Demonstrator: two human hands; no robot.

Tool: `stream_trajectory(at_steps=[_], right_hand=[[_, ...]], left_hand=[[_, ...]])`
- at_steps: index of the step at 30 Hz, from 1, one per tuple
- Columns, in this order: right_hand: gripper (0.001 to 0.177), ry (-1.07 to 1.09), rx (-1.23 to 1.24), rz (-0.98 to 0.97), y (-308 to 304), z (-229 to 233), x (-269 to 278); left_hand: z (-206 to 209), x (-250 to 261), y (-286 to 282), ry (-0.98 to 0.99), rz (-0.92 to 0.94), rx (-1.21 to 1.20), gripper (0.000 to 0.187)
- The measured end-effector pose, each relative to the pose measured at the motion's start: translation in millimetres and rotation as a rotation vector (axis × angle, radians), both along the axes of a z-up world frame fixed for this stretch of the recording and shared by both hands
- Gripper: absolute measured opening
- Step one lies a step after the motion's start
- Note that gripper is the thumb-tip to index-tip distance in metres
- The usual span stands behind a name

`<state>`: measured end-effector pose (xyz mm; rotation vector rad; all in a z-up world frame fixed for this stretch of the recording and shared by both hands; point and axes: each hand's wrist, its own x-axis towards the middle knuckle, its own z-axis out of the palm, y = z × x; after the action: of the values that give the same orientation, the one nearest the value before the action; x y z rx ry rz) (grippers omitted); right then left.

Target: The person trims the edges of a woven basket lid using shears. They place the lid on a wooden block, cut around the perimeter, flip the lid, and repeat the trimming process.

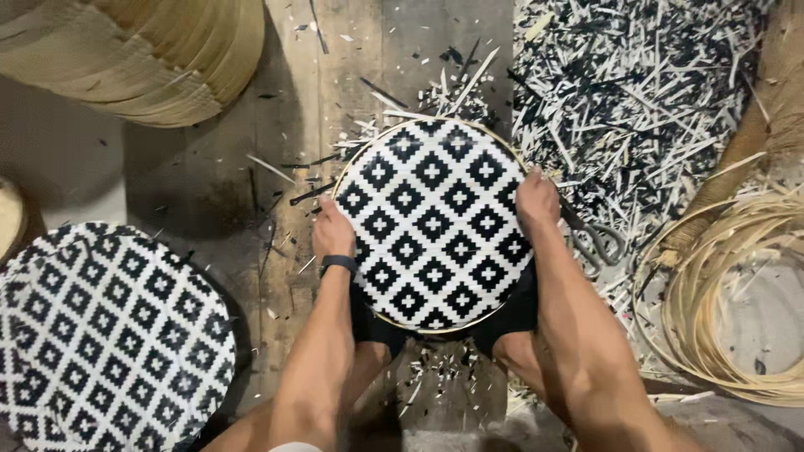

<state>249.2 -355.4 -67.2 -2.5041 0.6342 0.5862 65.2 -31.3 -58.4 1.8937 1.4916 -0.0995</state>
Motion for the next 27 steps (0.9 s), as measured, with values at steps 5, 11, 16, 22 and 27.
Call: stream_trajectory(at_steps=[5,11,16,22,27], right_hand=[[0.076,0.027,0.050,0.014,-21,-34,8],[0.049,-0.288,0.292,0.480,-87,-53,13],[0.043,-0.177,0.251,0.095,-155,100,4],[0.063,-0.157,-0.261,0.678,-162,308,-67],[0.059,0.015,-0.191,0.840,-138,327,-101]], left_hand=[[-12,-1,4,0.048,-0.016,-0.067,0.091],[-16,-21,9,-0.268,0.029,0.175,0.060],[6,-69,4,-0.425,0.027,0.384,0.050],[42,-120,-2,-0.586,0.017,0.145,0.043],[18,-129,25,-0.515,-0.016,0.193,0.046]])
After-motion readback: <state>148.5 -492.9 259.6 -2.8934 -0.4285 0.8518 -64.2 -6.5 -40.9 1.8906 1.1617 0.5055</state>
